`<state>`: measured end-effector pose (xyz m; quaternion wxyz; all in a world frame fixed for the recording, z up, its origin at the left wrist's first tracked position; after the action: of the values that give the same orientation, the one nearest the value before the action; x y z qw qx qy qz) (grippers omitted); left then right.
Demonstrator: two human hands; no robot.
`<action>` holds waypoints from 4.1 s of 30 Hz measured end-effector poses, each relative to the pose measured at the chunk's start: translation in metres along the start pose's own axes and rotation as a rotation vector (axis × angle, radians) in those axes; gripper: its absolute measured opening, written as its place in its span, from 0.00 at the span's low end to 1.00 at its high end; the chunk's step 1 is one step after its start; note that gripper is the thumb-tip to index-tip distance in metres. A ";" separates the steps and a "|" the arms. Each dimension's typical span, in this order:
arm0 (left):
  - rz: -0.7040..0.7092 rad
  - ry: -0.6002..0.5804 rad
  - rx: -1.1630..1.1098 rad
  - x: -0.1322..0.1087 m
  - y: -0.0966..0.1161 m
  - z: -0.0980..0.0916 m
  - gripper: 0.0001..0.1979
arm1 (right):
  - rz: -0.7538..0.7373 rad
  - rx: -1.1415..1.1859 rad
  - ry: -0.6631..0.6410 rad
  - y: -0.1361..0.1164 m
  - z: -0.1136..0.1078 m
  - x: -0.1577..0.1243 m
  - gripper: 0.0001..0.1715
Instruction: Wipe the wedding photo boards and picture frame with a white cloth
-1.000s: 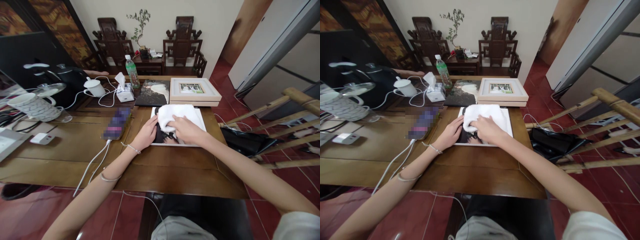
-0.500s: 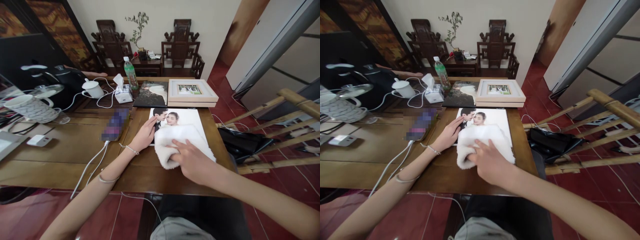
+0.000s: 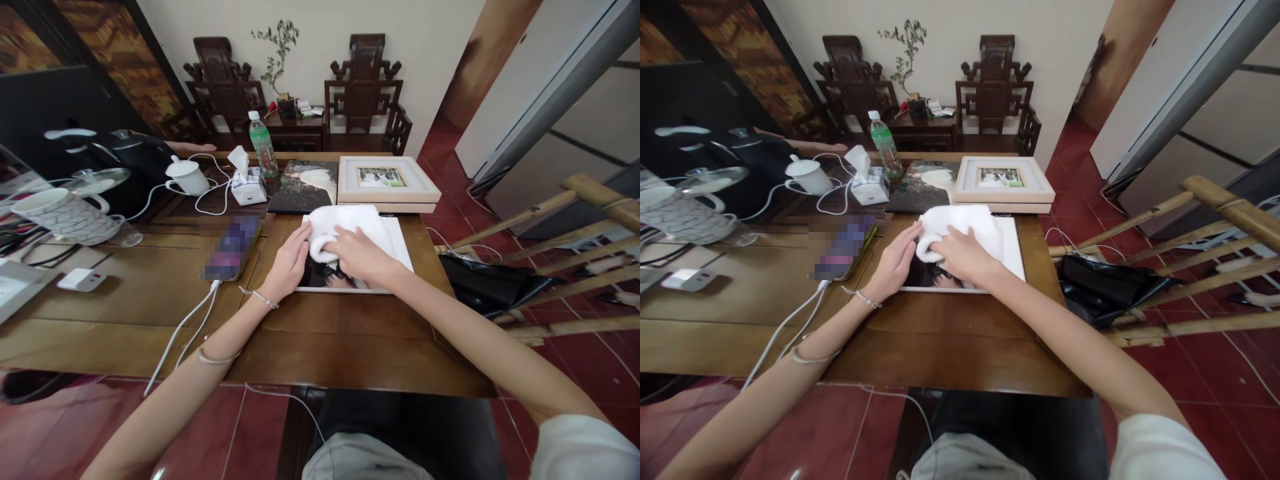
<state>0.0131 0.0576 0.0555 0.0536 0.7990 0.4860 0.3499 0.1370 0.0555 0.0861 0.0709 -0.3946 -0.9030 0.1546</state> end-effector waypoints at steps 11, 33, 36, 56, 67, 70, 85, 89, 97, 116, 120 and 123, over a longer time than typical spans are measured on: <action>-0.023 0.055 0.033 0.000 0.000 -0.006 0.25 | -0.270 0.120 -0.197 -0.061 0.018 -0.079 0.32; 0.061 -0.136 0.156 -0.002 0.003 0.013 0.21 | 0.079 0.260 0.011 0.009 -0.037 0.032 0.26; 0.065 -0.139 0.154 -0.003 0.003 0.012 0.20 | 0.049 0.263 -0.023 -0.001 -0.035 0.052 0.25; 0.066 -0.126 0.155 -0.004 0.000 0.014 0.21 | 0.141 0.111 0.133 0.111 -0.044 -0.074 0.34; 0.064 -0.143 0.163 -0.004 0.000 0.014 0.21 | 0.116 0.153 0.012 0.016 -0.001 -0.172 0.28; 0.065 -0.144 0.157 -0.004 0.001 0.013 0.21 | 0.116 0.190 -0.054 0.001 0.005 -0.184 0.26; 0.070 -0.158 0.163 -0.003 -0.001 0.013 0.21 | 0.089 0.178 0.016 0.094 -0.052 -0.085 0.29; 0.075 -0.156 0.163 -0.003 -0.001 0.013 0.21 | 0.136 0.185 0.067 0.115 -0.063 -0.063 0.30; 0.068 -0.160 0.158 -0.003 -0.001 0.013 0.21 | 0.109 0.146 0.098 0.100 -0.046 -0.081 0.33; 0.059 -0.163 0.159 -0.003 -0.001 0.014 0.21 | 0.121 0.194 -0.064 0.005 -0.018 -0.135 0.36; 0.057 -0.158 0.147 -0.003 -0.002 0.015 0.21 | 0.114 0.186 -0.033 0.035 -0.033 -0.099 0.35; 0.056 -0.157 0.149 -0.003 -0.002 0.014 0.21 | 0.087 0.166 -0.014 0.059 -0.042 -0.074 0.35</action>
<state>0.0198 0.0593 0.0422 0.0221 0.8389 0.4827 0.2505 0.2382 0.0487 0.1050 0.0904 -0.4251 -0.8696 0.2344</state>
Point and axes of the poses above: each hand's wrist, its own x-axis towards the middle knuckle, its own z-axis out of the palm, y = z × x, the point moved 7 cm from there along x, towards the middle knuckle, and after that the axes turned 14 degrees about x, right-handed, at the moved point
